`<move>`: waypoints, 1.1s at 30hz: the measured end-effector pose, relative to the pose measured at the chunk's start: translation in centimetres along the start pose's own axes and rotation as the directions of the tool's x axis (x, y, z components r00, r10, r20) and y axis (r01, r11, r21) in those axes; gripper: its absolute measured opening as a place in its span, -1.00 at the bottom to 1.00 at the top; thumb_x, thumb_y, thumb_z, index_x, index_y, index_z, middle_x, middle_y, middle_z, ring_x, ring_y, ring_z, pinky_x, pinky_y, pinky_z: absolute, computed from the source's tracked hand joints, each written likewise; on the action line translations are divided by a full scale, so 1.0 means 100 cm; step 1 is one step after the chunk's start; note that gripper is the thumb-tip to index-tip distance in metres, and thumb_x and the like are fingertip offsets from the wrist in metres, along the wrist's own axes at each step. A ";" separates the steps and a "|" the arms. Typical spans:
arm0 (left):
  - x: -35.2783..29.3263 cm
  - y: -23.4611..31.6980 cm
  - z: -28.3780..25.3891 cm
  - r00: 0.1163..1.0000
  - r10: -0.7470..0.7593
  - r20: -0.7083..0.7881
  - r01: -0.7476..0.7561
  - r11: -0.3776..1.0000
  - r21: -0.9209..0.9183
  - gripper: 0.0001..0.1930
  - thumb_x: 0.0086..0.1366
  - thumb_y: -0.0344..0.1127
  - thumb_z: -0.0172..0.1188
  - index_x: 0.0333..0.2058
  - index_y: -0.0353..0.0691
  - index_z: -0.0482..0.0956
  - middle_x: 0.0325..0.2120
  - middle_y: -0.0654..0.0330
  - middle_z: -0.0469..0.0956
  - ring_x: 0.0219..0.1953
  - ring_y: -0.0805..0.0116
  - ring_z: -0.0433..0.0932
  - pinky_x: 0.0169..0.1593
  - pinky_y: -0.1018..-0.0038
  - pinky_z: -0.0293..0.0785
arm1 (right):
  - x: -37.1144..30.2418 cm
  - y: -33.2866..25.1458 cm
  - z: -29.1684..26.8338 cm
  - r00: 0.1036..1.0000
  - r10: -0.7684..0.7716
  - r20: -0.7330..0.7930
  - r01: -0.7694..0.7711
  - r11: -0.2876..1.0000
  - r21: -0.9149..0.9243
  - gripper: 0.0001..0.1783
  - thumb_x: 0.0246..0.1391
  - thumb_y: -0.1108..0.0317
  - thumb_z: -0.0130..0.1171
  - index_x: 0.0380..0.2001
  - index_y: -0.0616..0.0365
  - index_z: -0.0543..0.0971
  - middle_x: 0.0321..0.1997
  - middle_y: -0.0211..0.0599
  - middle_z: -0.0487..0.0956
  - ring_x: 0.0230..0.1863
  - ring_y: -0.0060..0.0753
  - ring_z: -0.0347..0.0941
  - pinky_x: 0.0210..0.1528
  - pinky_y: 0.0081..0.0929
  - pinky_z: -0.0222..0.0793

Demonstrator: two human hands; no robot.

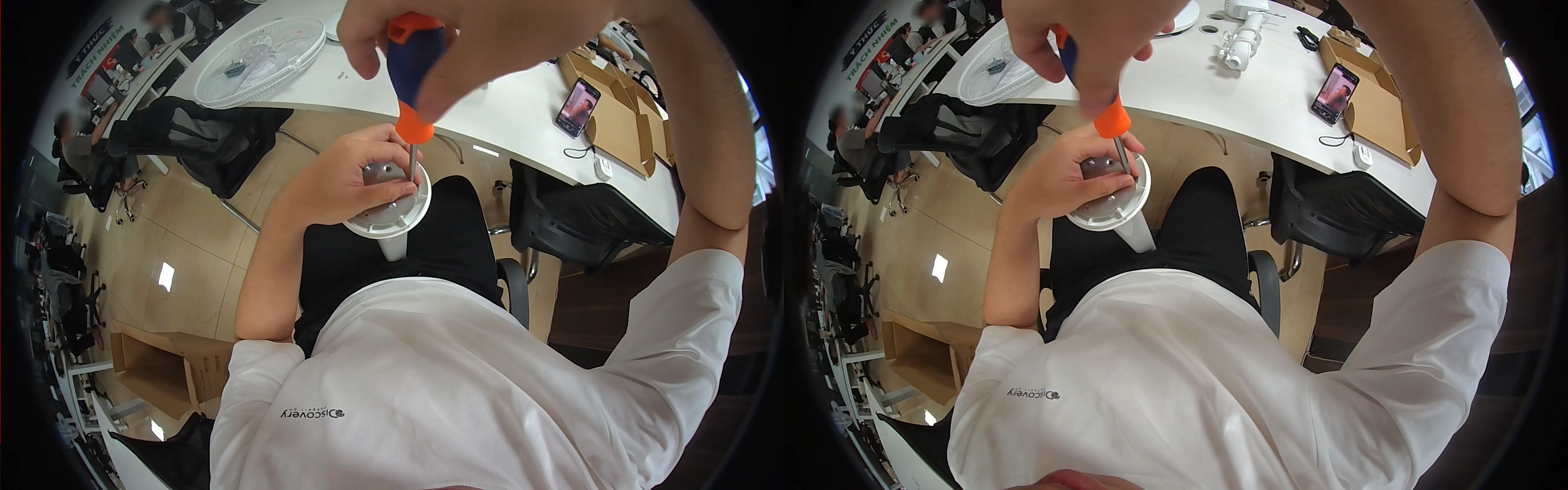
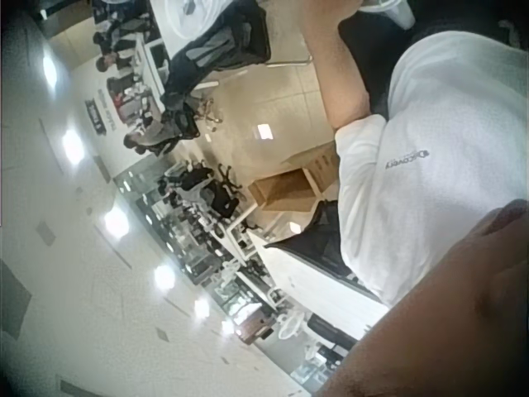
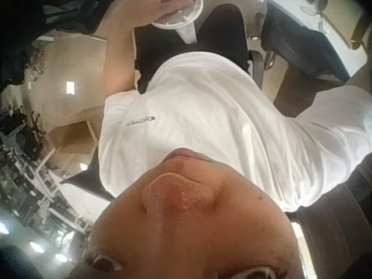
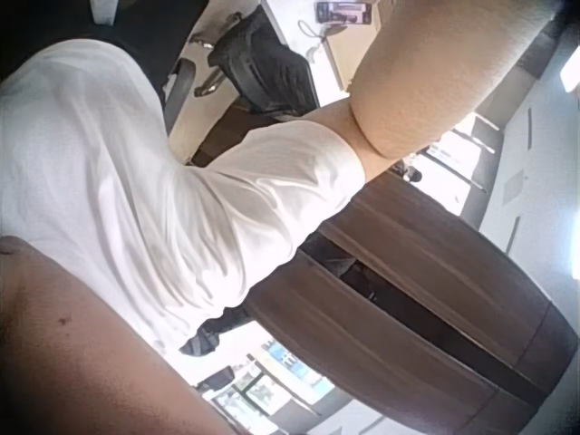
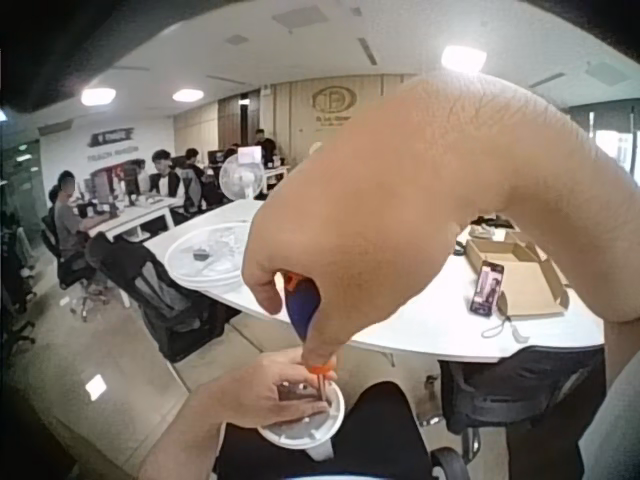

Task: Assembling the pole and base components of a floor fan using a screwdriver.

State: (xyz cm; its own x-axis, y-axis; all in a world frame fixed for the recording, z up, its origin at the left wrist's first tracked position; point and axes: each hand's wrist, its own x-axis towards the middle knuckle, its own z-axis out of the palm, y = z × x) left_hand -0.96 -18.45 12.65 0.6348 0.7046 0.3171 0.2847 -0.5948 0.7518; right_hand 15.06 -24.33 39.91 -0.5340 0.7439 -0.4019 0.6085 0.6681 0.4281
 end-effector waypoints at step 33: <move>0.005 -0.018 0.002 0.983 0.181 -0.036 -0.179 0.983 0.042 -0.86 0.36 -0.32 0.44 -0.16 -0.16 0.72 -0.06 0.21 0.66 0.03 0.24 0.61 0.14 0.32 0.51 | 0.027 0.018 0.036 0.971 0.059 -0.231 -0.026 0.989 0.143 -0.27 0.26 -0.33 0.30 -0.28 0.28 0.76 -0.42 -0.24 0.74 -0.35 -0.34 0.75 -0.30 -0.43 0.62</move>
State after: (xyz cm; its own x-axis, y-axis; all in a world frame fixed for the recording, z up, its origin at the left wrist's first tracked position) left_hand -0.97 -17.12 11.35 0.6494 0.5989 0.4686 0.1964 -0.7274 0.6575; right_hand 16.82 -21.19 36.70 -0.6182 0.7656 -0.1779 0.6999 0.6392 0.3187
